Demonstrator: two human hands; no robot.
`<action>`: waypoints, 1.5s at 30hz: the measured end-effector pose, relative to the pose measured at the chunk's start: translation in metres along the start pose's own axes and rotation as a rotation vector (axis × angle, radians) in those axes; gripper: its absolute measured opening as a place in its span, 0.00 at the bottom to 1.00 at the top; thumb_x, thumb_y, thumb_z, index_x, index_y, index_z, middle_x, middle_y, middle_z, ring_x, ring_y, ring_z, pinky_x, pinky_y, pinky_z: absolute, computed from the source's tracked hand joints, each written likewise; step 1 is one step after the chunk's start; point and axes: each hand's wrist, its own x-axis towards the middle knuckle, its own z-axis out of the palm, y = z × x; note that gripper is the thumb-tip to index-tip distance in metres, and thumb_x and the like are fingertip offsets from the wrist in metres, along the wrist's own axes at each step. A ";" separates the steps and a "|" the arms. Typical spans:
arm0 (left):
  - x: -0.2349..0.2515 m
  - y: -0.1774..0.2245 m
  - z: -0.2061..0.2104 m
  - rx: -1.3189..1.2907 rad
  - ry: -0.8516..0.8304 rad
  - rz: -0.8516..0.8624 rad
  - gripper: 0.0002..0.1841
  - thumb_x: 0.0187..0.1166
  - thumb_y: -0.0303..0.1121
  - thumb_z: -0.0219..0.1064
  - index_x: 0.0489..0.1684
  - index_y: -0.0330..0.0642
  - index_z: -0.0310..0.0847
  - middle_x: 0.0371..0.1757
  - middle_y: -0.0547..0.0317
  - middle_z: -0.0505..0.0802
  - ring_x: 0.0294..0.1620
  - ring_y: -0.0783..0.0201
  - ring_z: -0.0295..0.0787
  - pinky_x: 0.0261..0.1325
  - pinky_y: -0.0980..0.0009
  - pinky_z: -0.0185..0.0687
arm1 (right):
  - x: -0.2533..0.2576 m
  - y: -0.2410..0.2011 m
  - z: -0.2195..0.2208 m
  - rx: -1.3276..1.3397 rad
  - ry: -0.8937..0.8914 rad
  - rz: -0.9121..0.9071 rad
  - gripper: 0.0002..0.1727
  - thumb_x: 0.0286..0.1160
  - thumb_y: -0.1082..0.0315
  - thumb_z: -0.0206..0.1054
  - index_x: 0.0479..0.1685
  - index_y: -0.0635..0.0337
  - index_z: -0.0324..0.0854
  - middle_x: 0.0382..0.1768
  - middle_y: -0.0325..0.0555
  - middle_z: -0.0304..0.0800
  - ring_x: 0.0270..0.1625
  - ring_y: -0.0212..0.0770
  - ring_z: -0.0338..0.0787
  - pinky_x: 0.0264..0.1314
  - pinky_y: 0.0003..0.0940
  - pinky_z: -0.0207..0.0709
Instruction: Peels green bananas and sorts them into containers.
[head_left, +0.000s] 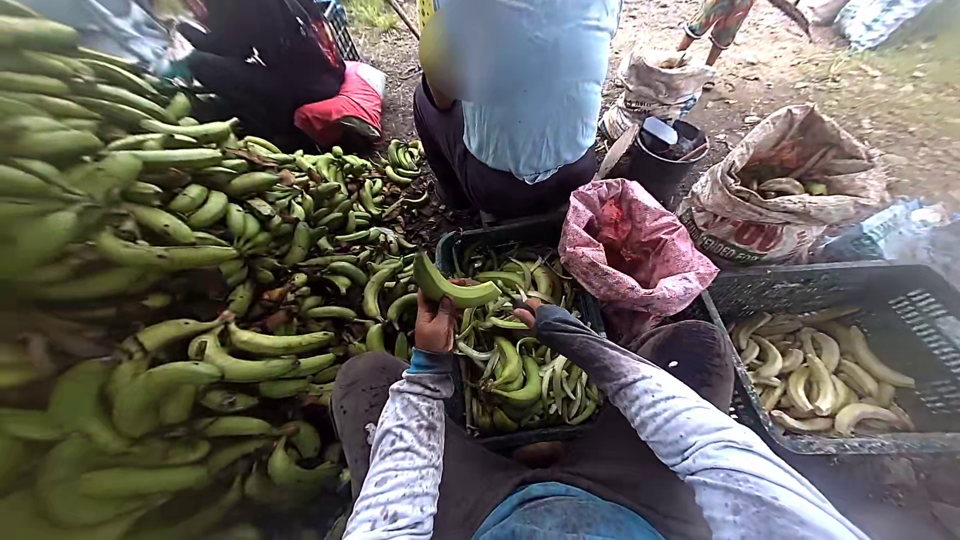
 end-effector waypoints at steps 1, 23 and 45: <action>0.000 0.002 0.005 0.012 0.087 -0.109 0.22 0.90 0.30 0.49 0.82 0.44 0.57 0.58 0.58 0.88 0.54 0.66 0.90 0.55 0.67 0.89 | 0.010 0.014 0.004 0.154 0.055 -0.070 0.28 0.87 0.48 0.59 0.70 0.63 0.81 0.60 0.64 0.90 0.66 0.59 0.89 0.73 0.63 0.77; 0.008 -0.013 0.003 0.134 0.275 -0.531 0.24 0.93 0.51 0.46 0.63 0.40 0.79 0.42 0.55 0.89 0.37 0.65 0.85 0.41 0.65 0.84 | 0.006 0.006 -0.010 0.298 -0.048 -0.784 0.33 0.80 0.35 0.59 0.64 0.53 0.88 0.55 0.48 0.95 0.59 0.43 0.93 0.70 0.54 0.81; -0.020 -0.016 0.042 0.224 0.188 -0.301 0.22 0.95 0.49 0.46 0.78 0.50 0.70 0.49 0.63 0.89 0.41 0.76 0.85 0.46 0.73 0.85 | -0.017 -0.014 -0.047 0.027 0.302 -0.600 0.24 0.76 0.43 0.68 0.63 0.45 0.90 0.49 0.59 0.94 0.54 0.64 0.91 0.56 0.73 0.77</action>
